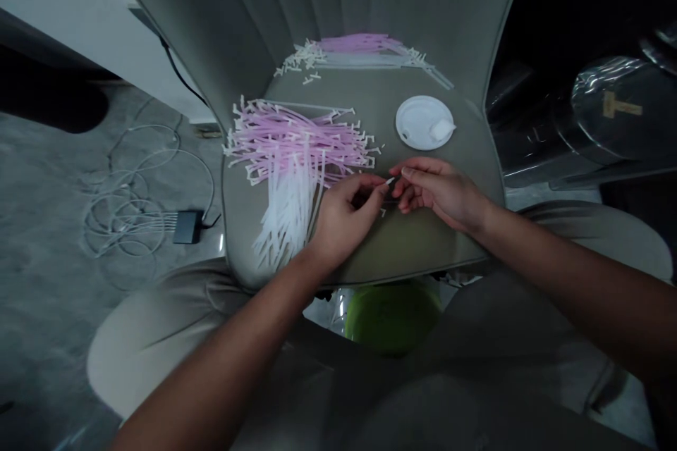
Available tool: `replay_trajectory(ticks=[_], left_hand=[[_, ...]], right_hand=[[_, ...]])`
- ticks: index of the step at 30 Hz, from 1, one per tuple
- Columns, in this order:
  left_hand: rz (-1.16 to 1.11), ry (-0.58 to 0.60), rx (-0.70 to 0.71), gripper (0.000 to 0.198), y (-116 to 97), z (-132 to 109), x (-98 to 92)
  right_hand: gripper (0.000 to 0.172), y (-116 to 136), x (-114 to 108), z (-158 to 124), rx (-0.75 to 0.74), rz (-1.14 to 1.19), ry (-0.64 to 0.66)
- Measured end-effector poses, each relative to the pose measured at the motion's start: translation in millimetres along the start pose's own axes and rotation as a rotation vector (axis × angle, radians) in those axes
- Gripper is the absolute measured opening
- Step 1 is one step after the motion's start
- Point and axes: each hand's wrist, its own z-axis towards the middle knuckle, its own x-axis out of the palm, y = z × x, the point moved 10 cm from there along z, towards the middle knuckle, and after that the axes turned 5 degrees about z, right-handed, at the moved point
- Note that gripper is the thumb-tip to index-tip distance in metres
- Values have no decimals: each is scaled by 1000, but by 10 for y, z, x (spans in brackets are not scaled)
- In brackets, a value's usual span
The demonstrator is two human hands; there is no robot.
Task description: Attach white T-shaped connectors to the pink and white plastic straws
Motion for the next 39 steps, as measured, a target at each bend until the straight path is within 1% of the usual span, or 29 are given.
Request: replay_trajectory(ticks=[4, 8, 11, 13, 18, 22, 25, 31, 35, 39], left_hand=[[-21, 4, -11, 12, -2, -3, 5], [-30, 2, -10, 14, 7, -4, 6], [-39, 11, -11, 16, 33, -7, 17], [-39, 22, -9, 18, 46, -9, 26], [-52, 50, 3, 21, 43, -9, 51], [-70, 58, 10, 21, 37, -6, 69], [-89, 51, 3, 17, 36, -2, 71], [-107, 62, -35, 16, 83, -3, 90], [-113, 38, -41, 10, 101, 0, 64], [-121, 33, -52, 9, 78, 9, 51]], right_hand=[[26, 27, 8, 1, -35, -33, 12], [29, 31, 32, 19, -39, -50, 23], [44, 27, 30, 30, -36, -60, -14], [49, 13, 43, 36, -29, -86, -26], [45, -9, 162, 42, -32, -187, 59], [38, 26, 199, 30, -53, -248, 99], [36, 48, 217, 25, -61, -268, 130], [31, 42, 237, 30, -55, -324, 157], [29, 40, 268, 24, -69, -366, 187], [29, 36, 257, 28, -68, -368, 176]])
